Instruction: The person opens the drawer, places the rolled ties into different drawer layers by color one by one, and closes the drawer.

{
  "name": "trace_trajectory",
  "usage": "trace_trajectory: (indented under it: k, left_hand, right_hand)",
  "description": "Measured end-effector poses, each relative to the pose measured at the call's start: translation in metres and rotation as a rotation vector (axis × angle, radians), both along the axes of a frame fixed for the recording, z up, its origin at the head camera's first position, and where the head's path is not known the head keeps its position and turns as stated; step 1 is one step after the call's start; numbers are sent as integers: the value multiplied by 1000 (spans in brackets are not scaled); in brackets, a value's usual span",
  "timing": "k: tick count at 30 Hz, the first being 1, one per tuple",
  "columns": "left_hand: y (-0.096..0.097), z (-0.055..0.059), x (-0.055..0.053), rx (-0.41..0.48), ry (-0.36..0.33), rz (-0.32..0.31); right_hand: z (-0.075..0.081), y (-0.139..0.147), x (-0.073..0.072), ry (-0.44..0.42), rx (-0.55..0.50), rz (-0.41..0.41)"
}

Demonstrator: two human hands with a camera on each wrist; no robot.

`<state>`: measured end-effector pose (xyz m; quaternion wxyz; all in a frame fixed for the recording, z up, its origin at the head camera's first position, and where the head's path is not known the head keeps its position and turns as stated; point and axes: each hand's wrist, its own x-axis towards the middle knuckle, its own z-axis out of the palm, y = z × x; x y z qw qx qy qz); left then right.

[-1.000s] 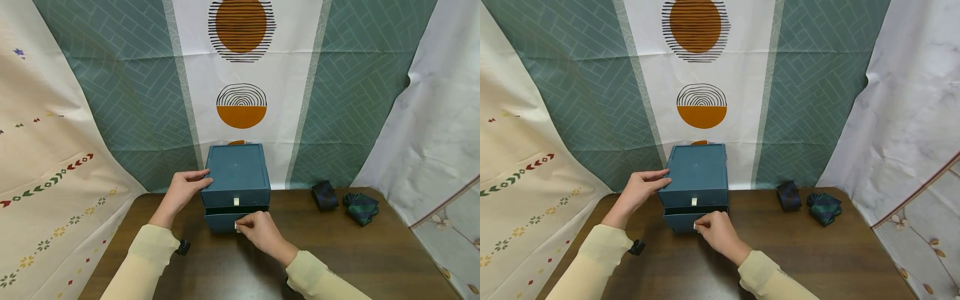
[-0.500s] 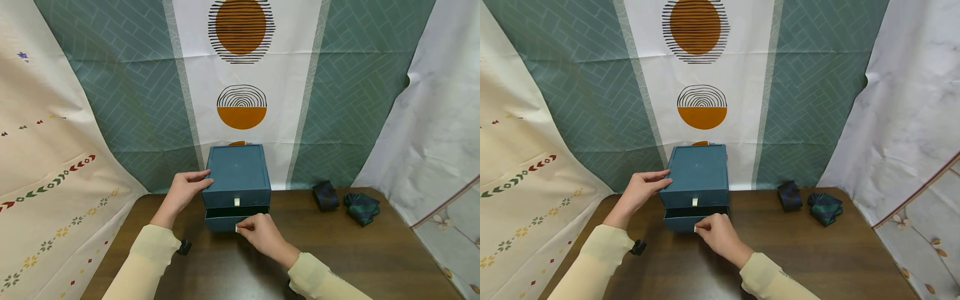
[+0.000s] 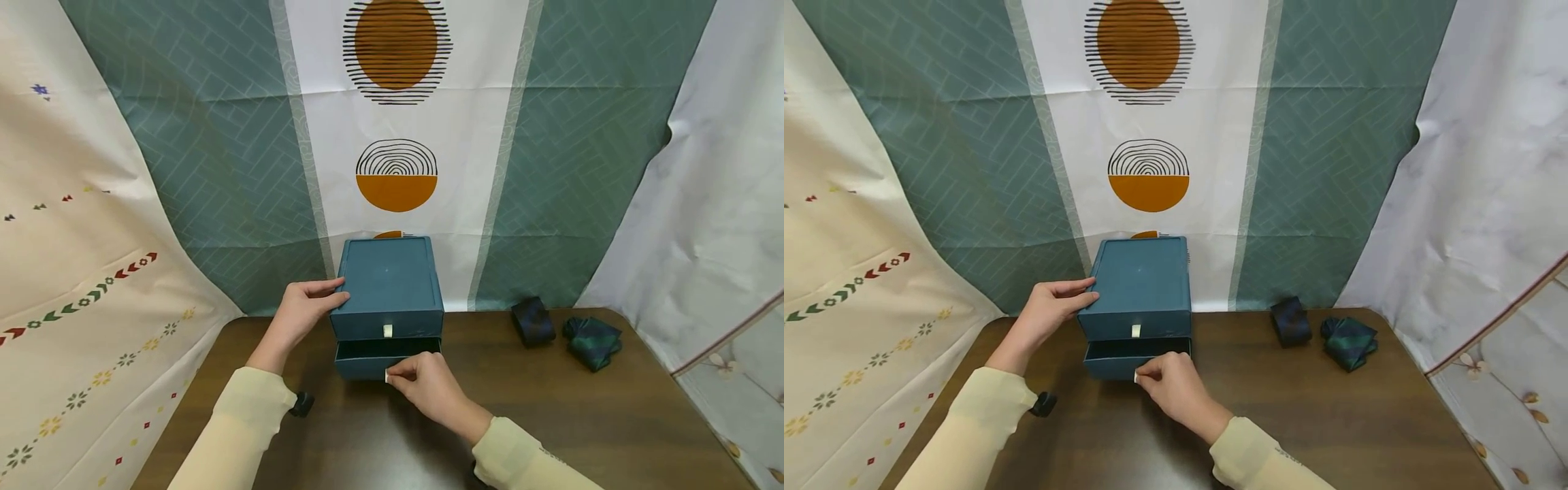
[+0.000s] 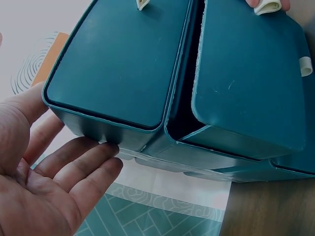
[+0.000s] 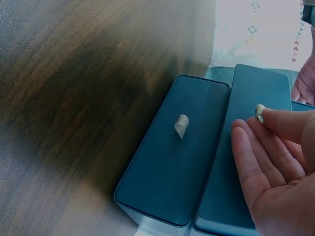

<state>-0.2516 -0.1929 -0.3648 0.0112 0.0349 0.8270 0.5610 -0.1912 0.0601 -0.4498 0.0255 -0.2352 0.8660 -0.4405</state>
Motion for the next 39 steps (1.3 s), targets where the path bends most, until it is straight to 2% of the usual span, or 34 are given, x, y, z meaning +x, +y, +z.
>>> trace_trajectory:
  k: [7, 26, 39]
  left_hand:
    - [-2, -3, 2, -18, -1, 13]
    - [-1, -5, 1, -5, 1, 27]
    - [-1, -2, 0, 10, 7, 20]
  right_hand:
    - [-2, -3, 3, 19, 14, -1]
    - [0, -2, 12, -20, 31, 9]
    - [-1, -1, 19, 13, 26, 11]
